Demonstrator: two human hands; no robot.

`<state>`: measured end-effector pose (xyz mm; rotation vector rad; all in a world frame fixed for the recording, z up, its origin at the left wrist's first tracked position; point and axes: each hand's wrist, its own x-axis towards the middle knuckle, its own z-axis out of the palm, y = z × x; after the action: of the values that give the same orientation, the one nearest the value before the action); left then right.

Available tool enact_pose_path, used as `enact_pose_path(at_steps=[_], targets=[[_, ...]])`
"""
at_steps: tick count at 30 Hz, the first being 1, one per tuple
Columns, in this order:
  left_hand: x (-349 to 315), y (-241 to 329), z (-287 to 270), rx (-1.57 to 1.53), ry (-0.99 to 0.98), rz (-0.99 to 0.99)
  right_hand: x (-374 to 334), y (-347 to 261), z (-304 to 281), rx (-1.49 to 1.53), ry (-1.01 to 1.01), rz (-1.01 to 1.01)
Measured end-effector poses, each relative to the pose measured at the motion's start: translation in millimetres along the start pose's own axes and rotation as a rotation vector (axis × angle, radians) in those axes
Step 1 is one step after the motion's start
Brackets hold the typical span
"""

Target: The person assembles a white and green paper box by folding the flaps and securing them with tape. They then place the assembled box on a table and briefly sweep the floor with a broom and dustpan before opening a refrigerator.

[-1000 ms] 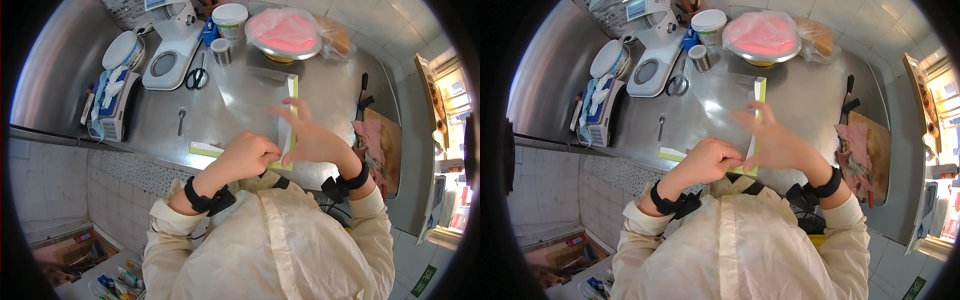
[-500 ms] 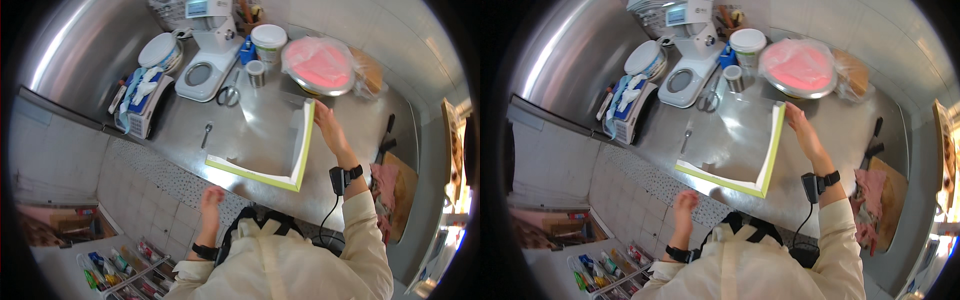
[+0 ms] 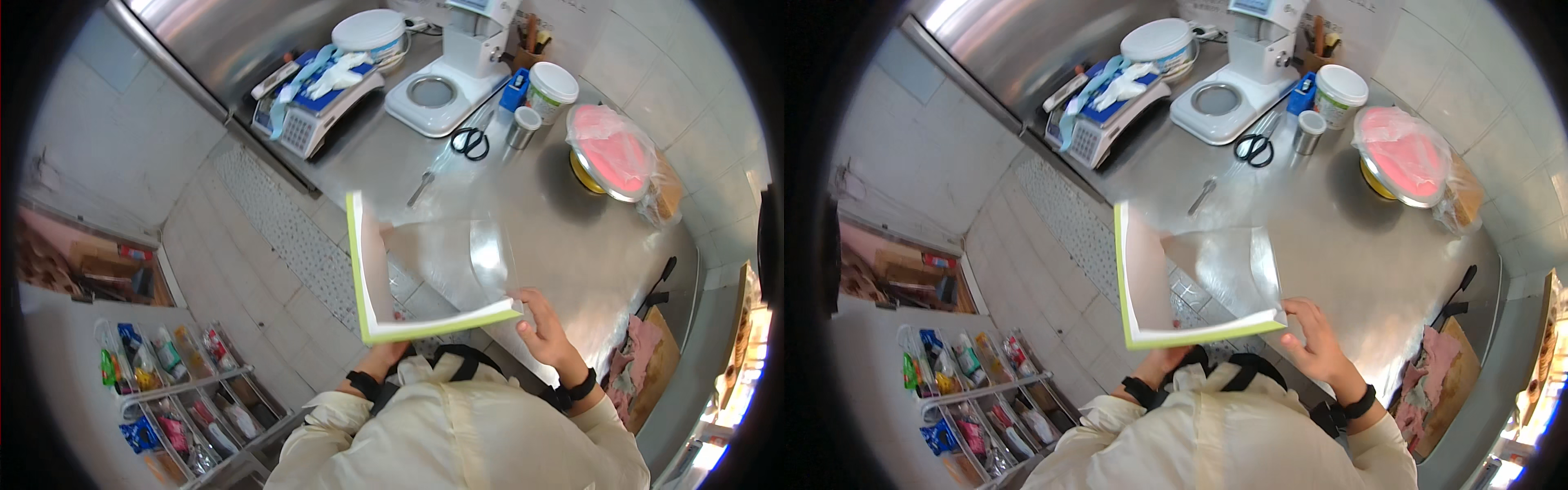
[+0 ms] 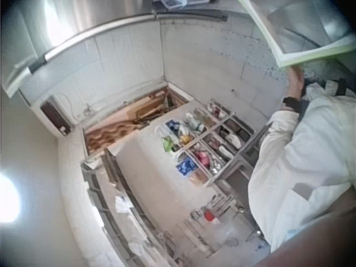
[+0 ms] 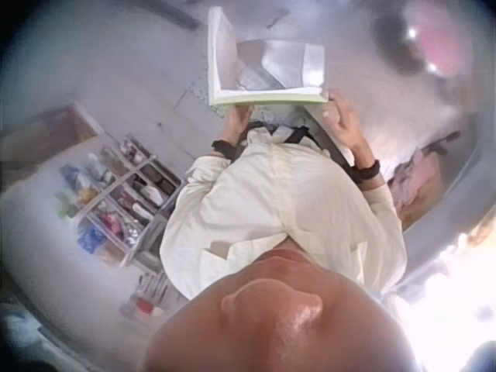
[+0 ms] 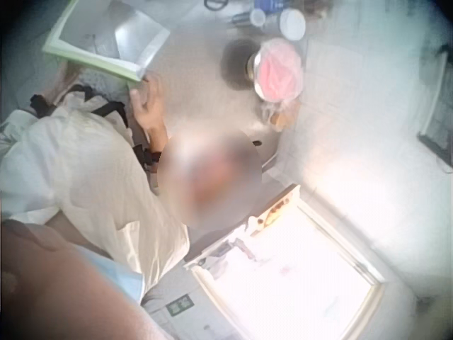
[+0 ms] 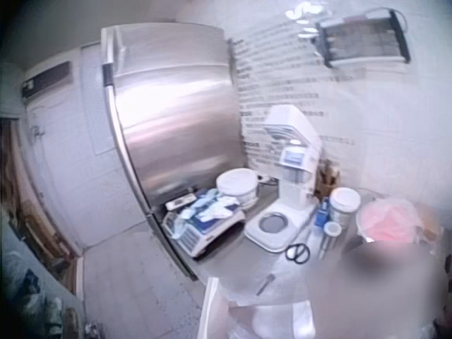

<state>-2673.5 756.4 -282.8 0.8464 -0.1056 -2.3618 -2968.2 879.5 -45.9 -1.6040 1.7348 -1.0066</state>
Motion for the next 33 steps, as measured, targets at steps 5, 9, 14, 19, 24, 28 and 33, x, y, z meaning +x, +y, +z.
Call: enact_pose_path(at_steps=[5, 9, 14, 19, 24, 28, 33], targets=[[-34, 82, 51, -0.063, 0.144, 0.410, 54, -33, 44, 0.217, -0.168, -0.096], [-58, 148, 20, -0.155, 0.064, 0.478, 118, -86, 89, 0.301, -0.299, -0.225], [-102, 233, -52, -0.589, -0.454, 0.621, 196, -106, 170, 0.470, -0.332, -0.116], [-172, 329, -14, -0.419, -0.266, 0.651, 310, -118, 263, 1.020, -0.510, 0.380], [-171, 410, -36, -0.364, -0.271, 0.750, 394, -115, 361, 1.232, -0.964, 0.345], [-159, 469, -68, -0.218, -0.006, 0.972, 461, -126, 428, 1.413, -1.205, 0.535], [-138, 508, -132, -0.618, 0.158, 0.778, 553, -119, 530, 1.760, -1.159, 0.719]])
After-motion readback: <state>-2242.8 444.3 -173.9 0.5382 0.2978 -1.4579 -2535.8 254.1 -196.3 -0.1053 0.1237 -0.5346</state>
